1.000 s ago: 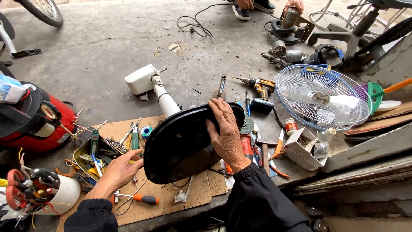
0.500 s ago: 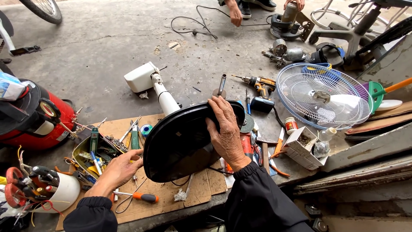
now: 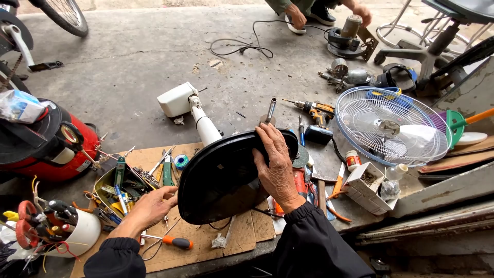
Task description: Repairing an electric fan by disassembling the base and motor housing using hand tools
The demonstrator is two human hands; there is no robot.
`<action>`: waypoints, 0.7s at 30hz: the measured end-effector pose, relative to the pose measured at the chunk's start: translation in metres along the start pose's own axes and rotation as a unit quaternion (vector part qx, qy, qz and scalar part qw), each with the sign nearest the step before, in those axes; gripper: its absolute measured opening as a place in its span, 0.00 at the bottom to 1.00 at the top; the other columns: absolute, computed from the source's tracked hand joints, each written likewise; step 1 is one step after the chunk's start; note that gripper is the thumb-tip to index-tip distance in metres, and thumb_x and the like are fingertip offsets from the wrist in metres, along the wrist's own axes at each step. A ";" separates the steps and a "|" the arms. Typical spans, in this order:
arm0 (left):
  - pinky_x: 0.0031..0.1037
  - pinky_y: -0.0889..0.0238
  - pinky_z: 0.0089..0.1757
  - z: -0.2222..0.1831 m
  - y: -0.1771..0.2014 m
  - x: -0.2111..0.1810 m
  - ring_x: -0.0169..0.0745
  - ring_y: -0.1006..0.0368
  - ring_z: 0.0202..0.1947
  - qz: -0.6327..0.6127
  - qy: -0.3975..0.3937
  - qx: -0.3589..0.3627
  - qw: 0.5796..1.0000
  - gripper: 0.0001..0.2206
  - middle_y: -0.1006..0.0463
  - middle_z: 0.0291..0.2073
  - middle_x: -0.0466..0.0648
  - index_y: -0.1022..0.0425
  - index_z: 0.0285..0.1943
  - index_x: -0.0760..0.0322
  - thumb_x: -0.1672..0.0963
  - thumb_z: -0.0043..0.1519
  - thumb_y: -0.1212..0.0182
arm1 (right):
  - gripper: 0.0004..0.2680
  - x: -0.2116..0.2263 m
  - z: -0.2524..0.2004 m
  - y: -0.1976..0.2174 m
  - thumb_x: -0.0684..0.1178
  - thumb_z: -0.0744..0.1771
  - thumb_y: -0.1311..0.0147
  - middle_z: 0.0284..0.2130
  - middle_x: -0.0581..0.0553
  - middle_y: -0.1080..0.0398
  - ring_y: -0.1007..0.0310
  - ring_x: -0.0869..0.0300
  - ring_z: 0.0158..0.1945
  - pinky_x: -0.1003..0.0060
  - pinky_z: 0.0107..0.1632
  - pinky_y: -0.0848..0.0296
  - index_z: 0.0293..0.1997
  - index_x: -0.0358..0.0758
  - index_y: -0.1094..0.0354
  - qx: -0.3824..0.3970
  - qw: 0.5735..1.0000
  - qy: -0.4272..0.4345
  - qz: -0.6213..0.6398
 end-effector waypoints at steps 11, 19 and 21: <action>0.43 0.32 0.64 -0.012 0.008 -0.012 0.45 0.23 0.70 -0.033 0.062 0.079 0.994 0.31 0.22 0.72 0.42 0.33 0.83 0.40 0.40 0.70 0.47 | 0.21 0.006 0.001 0.001 0.40 0.70 0.44 0.75 0.39 0.36 0.43 0.44 0.81 0.48 0.84 0.49 0.76 0.39 0.35 0.039 0.998 -0.052 0.016; 0.48 0.34 0.67 -0.006 0.003 -0.013 0.49 0.27 0.73 -0.011 0.055 0.083 0.995 0.31 0.26 0.75 0.44 0.36 0.84 0.40 0.40 0.70 0.47 | 0.21 0.002 0.002 0.006 0.40 0.70 0.43 0.75 0.40 0.36 0.43 0.45 0.82 0.48 0.84 0.49 0.76 0.39 0.36 0.048 0.998 -0.047 0.003; 0.38 0.32 0.66 -0.017 0.017 -0.024 0.42 0.23 0.70 -0.012 0.039 -0.002 0.999 0.25 0.21 0.73 0.41 0.24 0.76 0.49 0.45 0.72 0.43 | 0.20 0.003 0.003 0.001 0.39 0.70 0.44 0.73 0.36 0.33 0.38 0.43 0.79 0.49 0.82 0.46 0.74 0.37 0.34 0.034 0.999 -0.012 0.018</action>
Point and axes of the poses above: each hand's wrist, its own z-axis towards the middle knuckle, its own y-axis out of the back of the hand, x = y × z, the point moved 4 cm from there along z, towards the middle knuckle
